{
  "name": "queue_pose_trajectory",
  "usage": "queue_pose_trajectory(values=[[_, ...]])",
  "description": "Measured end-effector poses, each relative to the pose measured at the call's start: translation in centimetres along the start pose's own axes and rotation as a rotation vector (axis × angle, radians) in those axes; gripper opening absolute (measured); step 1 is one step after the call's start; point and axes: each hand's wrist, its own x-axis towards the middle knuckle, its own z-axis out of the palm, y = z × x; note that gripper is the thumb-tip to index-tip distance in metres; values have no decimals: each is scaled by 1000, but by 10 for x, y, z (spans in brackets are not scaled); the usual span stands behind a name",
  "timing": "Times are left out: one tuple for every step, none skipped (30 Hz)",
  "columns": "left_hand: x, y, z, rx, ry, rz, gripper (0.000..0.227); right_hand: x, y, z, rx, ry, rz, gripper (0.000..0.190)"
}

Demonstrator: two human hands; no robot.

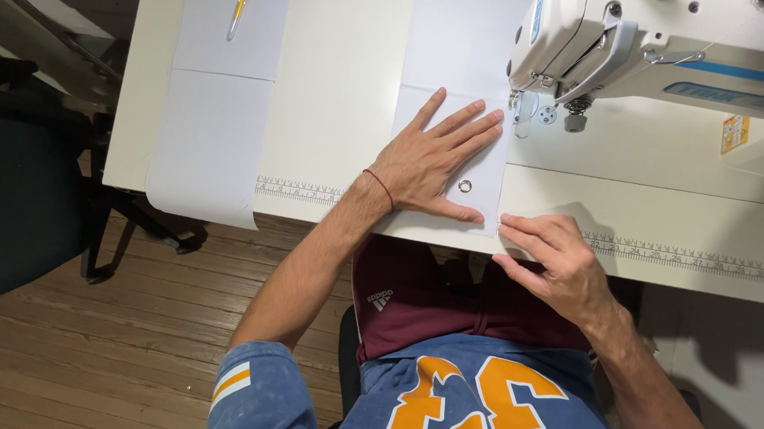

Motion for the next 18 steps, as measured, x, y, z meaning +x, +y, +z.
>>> queue_pose_trajectory(values=[[0, 0, 0, 0, 0, 2, 141, 0, 0, 0, -1, 1, 1, 34], [0, -1, 0, 3, -3, 2, 140, 0, 1, 1, -20, 0, -11, 34], [0, -1, 1, 5, -7, 1, 140, -1, 1, 1, -38, -3, -22, 34], [0, 1, 0, 5, -8, 3, 140, -3, 0, 2, -38, -2, -20, 34], [0, 2, -1, 5, -9, -1, 140, -3, 1, 2, -48, 0, -26, 35], [0, 2, -2, 6, -9, -5, 141, -3, 1, 2, -58, 1, -31, 35], [0, 2, -1, 8, -9, -3, 141, -3, 2, 3, -58, 4, -32, 35], [0, 2, 0, 5, -7, -7, 141, -3, 3, 3, -66, 0, -40, 36], [0, 3, 1, 1, -6, -9, 142, -4, 3, 3, -75, -5, -45, 36], [-1, 3, 1, 1, -7, -7, 142, -3, 1, 3, -75, -4, -43, 36], [0, 3, 1, 2, -10, -10, 142, -2, 1, 3, -114, -5, -73, 37], [0, 4, 0, 3, -14, -12, 142, -1, 0, 2, -153, -6, -102, 38], [0, 3, -1, 5, -12, -9, 142, 0, -2, 2, -155, -3, -102, 38], [0, 3, -3, 9, -21, -8, 143, 1, -3, 2, -192, -2, -123, 38], [0, 4, -3, 10, -30, -8, 144, 0, -5, 2, -227, -4, -144, 38], [-1, 4, -4, 10, -30, -6, 144, 0, -5, 3, -228, -4, -143, 38], [0, 3, -5, 7, -29, -8, 146, 0, -4, 3, -227, -3, -146, 38], [0, 3, -6, 4, -28, -9, 148, 0, -4, 3, -226, -3, -148, 39]])
